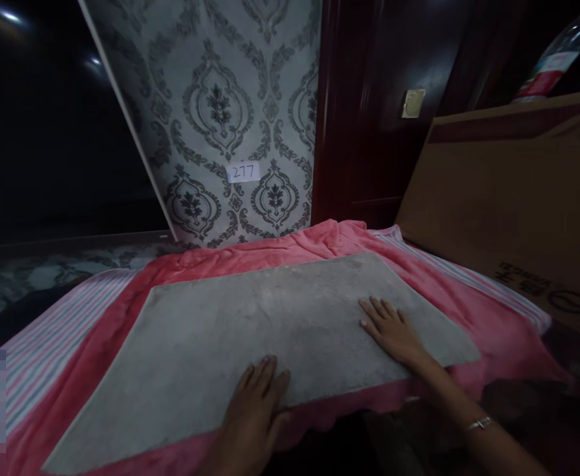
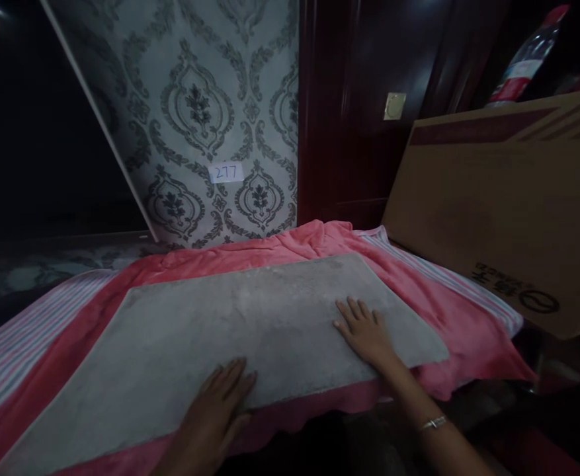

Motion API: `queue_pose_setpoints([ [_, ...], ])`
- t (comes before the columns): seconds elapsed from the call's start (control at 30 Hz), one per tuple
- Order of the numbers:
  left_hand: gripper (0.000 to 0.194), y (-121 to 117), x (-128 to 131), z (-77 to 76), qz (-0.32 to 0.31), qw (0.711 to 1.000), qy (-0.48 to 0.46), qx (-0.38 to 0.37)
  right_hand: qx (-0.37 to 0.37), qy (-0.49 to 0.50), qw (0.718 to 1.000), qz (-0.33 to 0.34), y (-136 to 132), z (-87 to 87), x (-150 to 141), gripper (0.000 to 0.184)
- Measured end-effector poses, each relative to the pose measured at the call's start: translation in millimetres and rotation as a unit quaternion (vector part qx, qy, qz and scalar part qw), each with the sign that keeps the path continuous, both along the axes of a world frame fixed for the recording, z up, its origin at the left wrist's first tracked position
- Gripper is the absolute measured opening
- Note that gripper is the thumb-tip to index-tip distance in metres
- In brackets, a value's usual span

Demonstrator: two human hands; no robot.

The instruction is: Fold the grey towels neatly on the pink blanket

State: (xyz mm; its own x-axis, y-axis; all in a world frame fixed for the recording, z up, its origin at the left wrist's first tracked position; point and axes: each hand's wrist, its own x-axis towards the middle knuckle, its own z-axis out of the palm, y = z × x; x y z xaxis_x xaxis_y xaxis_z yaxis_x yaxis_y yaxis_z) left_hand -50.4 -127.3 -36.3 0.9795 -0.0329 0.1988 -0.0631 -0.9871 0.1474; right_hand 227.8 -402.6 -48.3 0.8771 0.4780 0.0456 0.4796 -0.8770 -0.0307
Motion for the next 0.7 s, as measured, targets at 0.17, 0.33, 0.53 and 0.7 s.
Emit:
queue_pose_setpoints([
  [0.17, 0.05, 59, 7, 39.4, 0.052, 0.998, 0.014, -0.035, 0.023, 0.0, 0.999, 0.026, -15, -6.9, 13, 0.065],
  [0.33, 0.06, 99, 7, 43.3, 0.213, 0.973, 0.088, 0.025, 0.006, -0.033, 0.999, -0.032, -34, -15.0, 23, 0.068],
  [0.53, 0.061, 113, -39, 20.8, 0.286, 0.953, 0.078, 0.056, 0.014, -0.072, 0.995, -0.062, -55, -32.3, 22, 0.074],
  [0.7, 0.064, 135, -85, 18.7, 0.389, 0.912, 0.081, 0.1, -0.001, -0.089, 0.996, -0.027, -62, -35.0, 21, 0.074],
])
